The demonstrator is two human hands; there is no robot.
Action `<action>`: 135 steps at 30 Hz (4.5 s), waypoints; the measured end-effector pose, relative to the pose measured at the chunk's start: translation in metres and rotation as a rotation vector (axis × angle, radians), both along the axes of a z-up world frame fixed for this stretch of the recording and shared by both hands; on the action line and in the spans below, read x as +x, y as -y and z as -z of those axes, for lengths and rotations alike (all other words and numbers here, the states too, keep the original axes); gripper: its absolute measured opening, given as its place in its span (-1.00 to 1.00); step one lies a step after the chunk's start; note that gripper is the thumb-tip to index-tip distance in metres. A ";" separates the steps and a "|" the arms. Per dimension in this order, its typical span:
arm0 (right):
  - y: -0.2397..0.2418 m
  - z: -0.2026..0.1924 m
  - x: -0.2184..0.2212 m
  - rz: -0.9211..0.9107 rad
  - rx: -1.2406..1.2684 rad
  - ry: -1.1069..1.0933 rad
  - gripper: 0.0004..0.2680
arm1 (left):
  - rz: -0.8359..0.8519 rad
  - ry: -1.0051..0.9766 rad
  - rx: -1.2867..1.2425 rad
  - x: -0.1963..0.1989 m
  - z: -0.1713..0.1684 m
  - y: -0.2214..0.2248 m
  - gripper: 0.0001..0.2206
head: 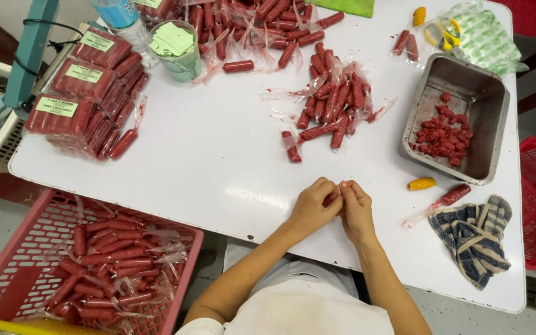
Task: The person is tying the ends of individual sausages in plastic casings by hand.
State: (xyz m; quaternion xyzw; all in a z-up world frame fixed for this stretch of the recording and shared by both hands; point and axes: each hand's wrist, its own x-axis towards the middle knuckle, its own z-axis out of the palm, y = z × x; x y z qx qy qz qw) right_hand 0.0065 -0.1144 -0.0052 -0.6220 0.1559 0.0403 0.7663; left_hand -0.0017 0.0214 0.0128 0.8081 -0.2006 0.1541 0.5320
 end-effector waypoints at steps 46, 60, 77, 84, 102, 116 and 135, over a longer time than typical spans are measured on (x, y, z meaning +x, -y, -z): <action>0.045 -0.098 0.075 -0.604 -1.673 1.245 -0.85 | 0.390 -0.807 -0.507 0.031 -0.026 -0.040 -0.74; -0.023 -0.022 0.055 -0.525 -1.740 1.295 -0.94 | 0.085 -0.503 0.256 0.026 -0.036 -0.079 -0.82; 0.194 -0.077 0.082 -0.478 -1.434 1.357 -0.80 | 0.520 -0.733 -0.431 0.041 -0.055 0.072 -0.75; 0.228 -0.031 0.133 -0.327 -1.617 1.180 -0.90 | 0.412 -0.877 -0.605 0.045 -0.032 0.025 -0.78; -0.013 -0.078 0.008 -0.853 -0.863 0.414 -0.83 | 0.415 -0.692 -0.195 -0.003 -0.048 -0.085 -0.86; 0.024 -0.045 -0.006 -0.513 -0.581 0.156 -0.81 | 0.201 -0.540 -0.063 0.014 -0.023 -0.042 -0.84; 0.004 -0.047 -0.001 -0.569 -0.214 0.433 -0.90 | -0.039 -0.064 -0.081 -0.010 -0.009 -0.035 -0.89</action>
